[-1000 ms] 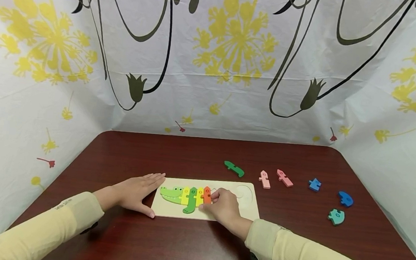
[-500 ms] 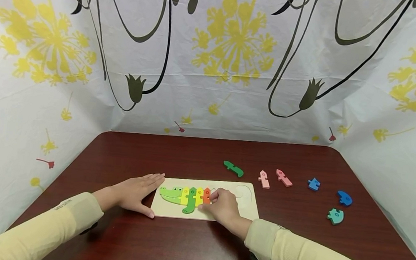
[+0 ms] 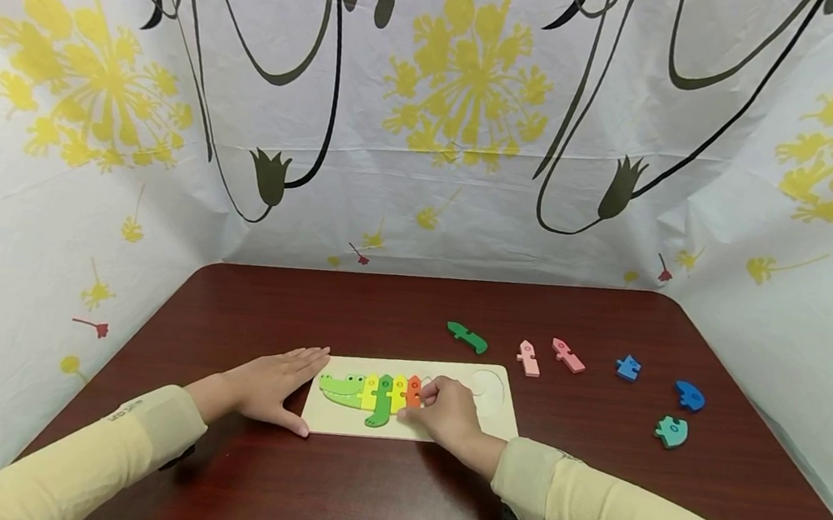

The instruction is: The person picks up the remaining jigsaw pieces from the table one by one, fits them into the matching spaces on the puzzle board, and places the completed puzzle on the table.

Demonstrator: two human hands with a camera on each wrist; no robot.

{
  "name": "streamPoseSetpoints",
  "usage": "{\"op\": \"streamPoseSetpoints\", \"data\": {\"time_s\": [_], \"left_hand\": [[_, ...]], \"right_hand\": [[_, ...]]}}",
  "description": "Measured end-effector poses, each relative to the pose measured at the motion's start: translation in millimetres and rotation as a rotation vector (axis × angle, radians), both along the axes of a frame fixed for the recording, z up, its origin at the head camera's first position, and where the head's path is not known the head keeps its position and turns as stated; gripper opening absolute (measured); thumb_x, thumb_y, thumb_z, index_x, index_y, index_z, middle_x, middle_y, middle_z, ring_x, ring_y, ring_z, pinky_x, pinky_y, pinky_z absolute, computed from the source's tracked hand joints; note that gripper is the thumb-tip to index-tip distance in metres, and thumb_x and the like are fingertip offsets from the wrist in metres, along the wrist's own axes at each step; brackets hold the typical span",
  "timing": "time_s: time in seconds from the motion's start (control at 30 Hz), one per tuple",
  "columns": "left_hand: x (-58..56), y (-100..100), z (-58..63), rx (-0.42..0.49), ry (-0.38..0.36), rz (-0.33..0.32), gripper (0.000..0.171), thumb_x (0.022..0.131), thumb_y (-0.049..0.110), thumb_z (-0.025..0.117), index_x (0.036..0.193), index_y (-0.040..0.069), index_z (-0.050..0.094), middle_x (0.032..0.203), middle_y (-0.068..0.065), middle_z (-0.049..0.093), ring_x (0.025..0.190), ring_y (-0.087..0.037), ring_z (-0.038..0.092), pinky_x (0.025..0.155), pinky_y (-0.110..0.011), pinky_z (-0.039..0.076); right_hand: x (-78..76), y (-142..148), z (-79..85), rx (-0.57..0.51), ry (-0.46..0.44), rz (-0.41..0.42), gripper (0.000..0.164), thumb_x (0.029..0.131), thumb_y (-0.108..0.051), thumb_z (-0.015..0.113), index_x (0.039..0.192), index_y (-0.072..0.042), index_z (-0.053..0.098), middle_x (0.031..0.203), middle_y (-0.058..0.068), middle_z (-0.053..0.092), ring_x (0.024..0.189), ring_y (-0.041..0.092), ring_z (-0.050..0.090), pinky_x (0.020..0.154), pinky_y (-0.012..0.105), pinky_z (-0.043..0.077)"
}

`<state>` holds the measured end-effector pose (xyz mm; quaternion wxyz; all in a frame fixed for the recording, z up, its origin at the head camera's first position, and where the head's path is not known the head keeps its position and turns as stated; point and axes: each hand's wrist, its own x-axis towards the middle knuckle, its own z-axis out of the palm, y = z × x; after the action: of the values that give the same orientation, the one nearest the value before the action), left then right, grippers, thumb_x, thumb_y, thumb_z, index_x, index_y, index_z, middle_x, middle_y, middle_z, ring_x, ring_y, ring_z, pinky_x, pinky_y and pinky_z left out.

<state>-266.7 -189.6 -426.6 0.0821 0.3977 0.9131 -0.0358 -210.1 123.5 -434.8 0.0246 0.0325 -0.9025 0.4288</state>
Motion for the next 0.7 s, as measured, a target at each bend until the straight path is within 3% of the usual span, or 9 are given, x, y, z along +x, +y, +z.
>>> {"op": "streamPoseSetpoints", "data": {"time_s": [0.57, 0.7], "left_hand": [[-0.8, 1, 0.7, -0.016, 0.007, -0.002, 0.121, 0.074, 0.090, 0.037, 0.156, 0.004, 0.014, 0.161, -0.011, 0.011, 0.147, -0.022, 0.012, 0.117, -0.034, 0.016], [-0.7, 1, 1.2, -0.015, 0.003, -0.005, 0.121, 0.074, 0.089, 0.038, 0.156, 0.004, 0.013, 0.161, -0.011, 0.011, 0.147, -0.022, 0.012, 0.117, -0.034, 0.016]], "right_hand": [[-3.3, 8, 2.8, -0.050, -0.007, -0.022, 0.033, 0.066, -0.017, 0.091, 0.083, -0.003, 0.066, 0.072, 0.000, 0.057, 0.068, 0.014, 0.051, 0.063, 0.028, 0.043], [-4.2, 12, 6.4, -0.069, -0.030, -0.036, 0.034, 0.068, -0.017, 0.090, 0.087, -0.002, 0.066, 0.074, 0.002, 0.056, 0.064, 0.015, 0.051, 0.057, 0.027, 0.044]]}}
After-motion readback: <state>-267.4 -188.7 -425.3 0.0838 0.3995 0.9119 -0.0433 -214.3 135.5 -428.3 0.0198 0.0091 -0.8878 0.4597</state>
